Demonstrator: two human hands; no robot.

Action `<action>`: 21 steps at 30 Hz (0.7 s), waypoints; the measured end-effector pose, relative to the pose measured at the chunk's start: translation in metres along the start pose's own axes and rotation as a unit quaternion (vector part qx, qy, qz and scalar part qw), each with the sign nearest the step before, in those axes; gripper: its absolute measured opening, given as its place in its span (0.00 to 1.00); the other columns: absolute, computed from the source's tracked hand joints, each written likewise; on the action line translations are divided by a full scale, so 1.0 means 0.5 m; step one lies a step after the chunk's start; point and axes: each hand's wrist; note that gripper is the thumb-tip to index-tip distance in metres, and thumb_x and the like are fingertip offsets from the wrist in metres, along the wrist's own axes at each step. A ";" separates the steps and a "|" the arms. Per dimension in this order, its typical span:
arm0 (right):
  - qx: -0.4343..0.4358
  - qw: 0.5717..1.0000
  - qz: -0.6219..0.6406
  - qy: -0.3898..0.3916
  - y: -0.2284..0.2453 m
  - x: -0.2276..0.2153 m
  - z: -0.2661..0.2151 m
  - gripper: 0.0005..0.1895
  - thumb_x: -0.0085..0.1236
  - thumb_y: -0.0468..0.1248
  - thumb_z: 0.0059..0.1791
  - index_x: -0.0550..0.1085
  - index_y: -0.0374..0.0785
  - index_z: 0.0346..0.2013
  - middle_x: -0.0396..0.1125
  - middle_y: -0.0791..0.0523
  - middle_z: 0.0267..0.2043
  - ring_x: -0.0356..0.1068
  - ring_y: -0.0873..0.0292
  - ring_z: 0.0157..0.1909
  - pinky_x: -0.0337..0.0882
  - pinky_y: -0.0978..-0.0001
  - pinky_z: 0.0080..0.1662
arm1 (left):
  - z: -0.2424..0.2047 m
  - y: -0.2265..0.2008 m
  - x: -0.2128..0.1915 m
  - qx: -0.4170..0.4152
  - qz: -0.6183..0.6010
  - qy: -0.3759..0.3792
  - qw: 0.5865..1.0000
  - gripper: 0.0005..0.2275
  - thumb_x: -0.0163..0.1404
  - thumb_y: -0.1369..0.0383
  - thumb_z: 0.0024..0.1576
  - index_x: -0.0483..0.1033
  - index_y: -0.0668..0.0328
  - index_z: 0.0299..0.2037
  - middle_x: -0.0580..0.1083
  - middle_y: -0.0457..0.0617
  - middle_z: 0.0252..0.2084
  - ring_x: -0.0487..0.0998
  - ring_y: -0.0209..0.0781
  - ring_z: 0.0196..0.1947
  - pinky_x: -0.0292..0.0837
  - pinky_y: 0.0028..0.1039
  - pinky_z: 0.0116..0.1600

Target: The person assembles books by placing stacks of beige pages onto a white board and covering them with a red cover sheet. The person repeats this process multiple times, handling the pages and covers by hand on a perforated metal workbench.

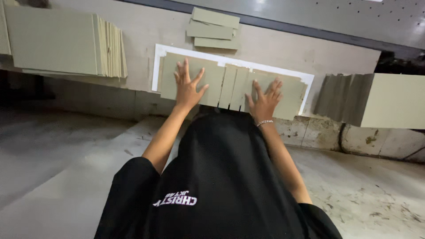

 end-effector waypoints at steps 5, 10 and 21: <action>0.028 0.997 0.057 -0.045 -0.024 -0.020 0.008 0.37 0.69 0.52 0.49 0.65 0.60 0.71 0.33 0.35 0.76 0.35 0.29 0.76 0.48 0.25 0.64 | 0.029 0.029 -0.021 0.001 -0.032 -0.060 0.998 0.27 0.60 0.56 0.60 0.69 0.51 0.69 0.42 0.69 0.77 0.41 0.75 0.75 0.42 0.64 0.73; 0.133 0.987 0.054 -0.072 -0.081 -0.044 0.010 0.46 0.74 0.50 0.45 0.62 0.56 0.74 0.30 0.38 0.77 0.36 0.31 0.77 0.49 0.30 0.68 | 0.020 0.089 -0.060 -0.015 -0.047 -0.075 0.996 0.31 0.60 0.59 0.61 0.64 0.55 0.73 0.35 0.63 0.78 0.32 0.70 0.76 0.39 0.62 0.74; 0.160 0.985 0.002 0.061 -0.112 -0.092 0.055 0.58 0.72 0.58 0.42 0.49 0.56 0.79 0.26 0.50 0.81 0.47 0.35 0.75 0.58 0.31 0.66 | -0.003 0.044 -0.027 -0.042 -0.060 -0.074 0.995 0.27 0.58 0.64 0.62 0.64 0.55 0.72 0.34 0.58 0.79 0.33 0.68 0.76 0.49 0.62 0.72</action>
Point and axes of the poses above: each hand's wrist, its own z-axis towards the middle knuckle, its own x-axis out of the palm, y = z × x
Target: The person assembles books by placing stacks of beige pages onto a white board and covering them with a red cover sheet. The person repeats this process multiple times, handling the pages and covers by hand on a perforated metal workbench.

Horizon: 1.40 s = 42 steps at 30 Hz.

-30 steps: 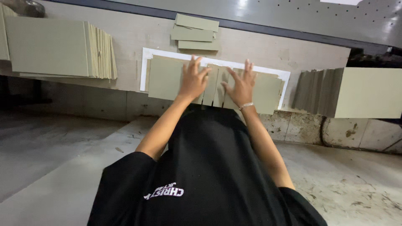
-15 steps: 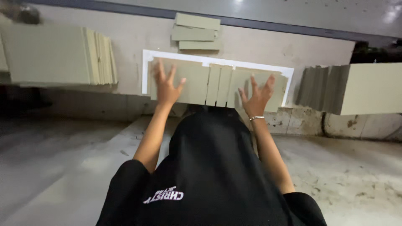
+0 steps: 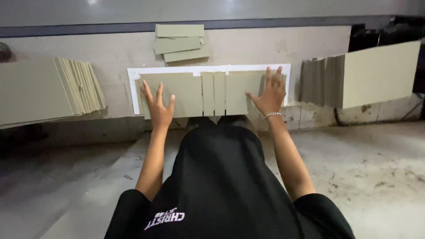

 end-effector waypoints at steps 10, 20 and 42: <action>-0.129 0.956 0.058 -0.255 -0.028 -0.031 0.246 0.35 0.76 0.51 0.41 0.73 0.45 0.59 0.60 0.50 0.60 0.68 0.46 0.57 0.67 0.54 0.54 | -0.059 -0.089 0.038 -0.047 -0.017 -0.074 0.996 0.15 0.52 0.70 0.64 0.73 0.55 0.61 0.43 0.58 0.78 0.39 0.73 0.75 0.54 0.66 0.68; -0.273 0.947 -0.140 -0.093 0.126 -0.053 0.569 0.61 0.60 0.75 0.56 0.33 0.53 0.84 0.04 0.47 0.75 0.26 0.31 0.78 0.48 0.36 0.71 | -0.232 -0.148 0.051 -0.105 -0.021 -0.224 0.969 0.12 0.55 0.62 0.62 0.69 0.56 0.29 0.68 0.55 0.62 0.63 0.62 0.70 0.57 0.61 0.69; -0.563 0.689 0.101 -0.446 0.221 -0.589 0.416 0.07 0.66 0.23 0.57 0.77 0.31 0.46 0.76 0.48 0.47 0.71 0.48 0.54 0.62 0.57 0.56 | 0.085 -0.215 0.059 0.020 -0.290 -0.142 0.946 0.13 0.56 0.62 0.60 0.76 0.58 0.50 0.72 0.47 0.51 0.75 0.37 0.41 0.75 0.26 0.52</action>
Point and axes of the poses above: each hand's wrist, its own z-axis towards the middle knuckle, its own x-axis out of the palm, y = z × x
